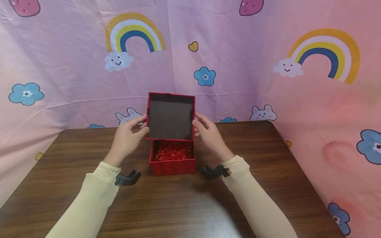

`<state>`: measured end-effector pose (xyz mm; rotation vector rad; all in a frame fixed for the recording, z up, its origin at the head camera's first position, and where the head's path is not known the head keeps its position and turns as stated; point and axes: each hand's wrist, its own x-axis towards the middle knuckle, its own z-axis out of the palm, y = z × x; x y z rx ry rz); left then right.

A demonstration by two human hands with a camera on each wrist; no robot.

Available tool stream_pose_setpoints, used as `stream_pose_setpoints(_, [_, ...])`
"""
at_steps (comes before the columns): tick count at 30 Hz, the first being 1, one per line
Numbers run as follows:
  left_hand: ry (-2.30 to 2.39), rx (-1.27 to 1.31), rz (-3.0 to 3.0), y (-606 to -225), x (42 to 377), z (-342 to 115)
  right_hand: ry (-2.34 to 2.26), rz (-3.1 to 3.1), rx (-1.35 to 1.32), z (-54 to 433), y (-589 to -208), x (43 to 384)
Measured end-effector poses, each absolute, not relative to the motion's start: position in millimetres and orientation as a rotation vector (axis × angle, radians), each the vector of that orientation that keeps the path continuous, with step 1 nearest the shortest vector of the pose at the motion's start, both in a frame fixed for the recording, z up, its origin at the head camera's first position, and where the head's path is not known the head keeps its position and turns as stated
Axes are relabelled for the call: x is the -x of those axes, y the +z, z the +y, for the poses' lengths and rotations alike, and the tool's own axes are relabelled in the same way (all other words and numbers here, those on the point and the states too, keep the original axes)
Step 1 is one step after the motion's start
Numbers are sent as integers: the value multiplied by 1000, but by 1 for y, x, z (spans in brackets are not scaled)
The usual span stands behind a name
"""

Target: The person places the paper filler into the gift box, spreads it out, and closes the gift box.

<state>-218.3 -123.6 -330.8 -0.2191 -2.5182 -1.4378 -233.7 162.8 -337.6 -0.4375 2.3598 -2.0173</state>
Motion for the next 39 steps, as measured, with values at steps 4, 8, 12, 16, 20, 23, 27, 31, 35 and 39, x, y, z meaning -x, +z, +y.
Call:
stream_pose_setpoints(4, [-1465, 272, -2473, -336, 215, -125, -2081, 2245, 528, 170, -339, 231])
stream_pose_setpoints(8, [-1539, 420, -2424, -339, 210, -127, -2087, 2159, 704, 177, -340, 229])
stream_pose_setpoints(12, [-1638, 595, -2356, -344, 208, -128, -2125, 2025, 901, 182, -340, 227])
stream_pose_setpoints(16, [-1749, 693, -2245, -353, 208, -129, -2142, 1893, 969, 184, -344, 225])
stream_pose_setpoints(20, [-1824, 701, -2144, -361, 205, -131, -2151, 1809, 940, 184, -350, 224])
stream_pose_setpoints(23, [-1861, 678, -2098, -365, 203, -128, -2125, 1811, 918, 186, -355, 225])
stream_pose_setpoints(27, [-1906, 627, -2074, -366, 199, -126, -2033, 1898, 902, 186, -360, 226])
stream_pose_setpoints(31, [-1868, 626, -2162, -371, 195, -131, -1947, 2073, 876, 186, -363, 222])
stream_pose_setpoints(35, [-1767, 666, -2282, -376, 191, -138, -1913, 2198, 850, 185, -364, 218])
stream_pose_setpoints(39, [-1697, 673, -2378, -378, 188, -143, -1895, 2309, 861, 183, -367, 214])
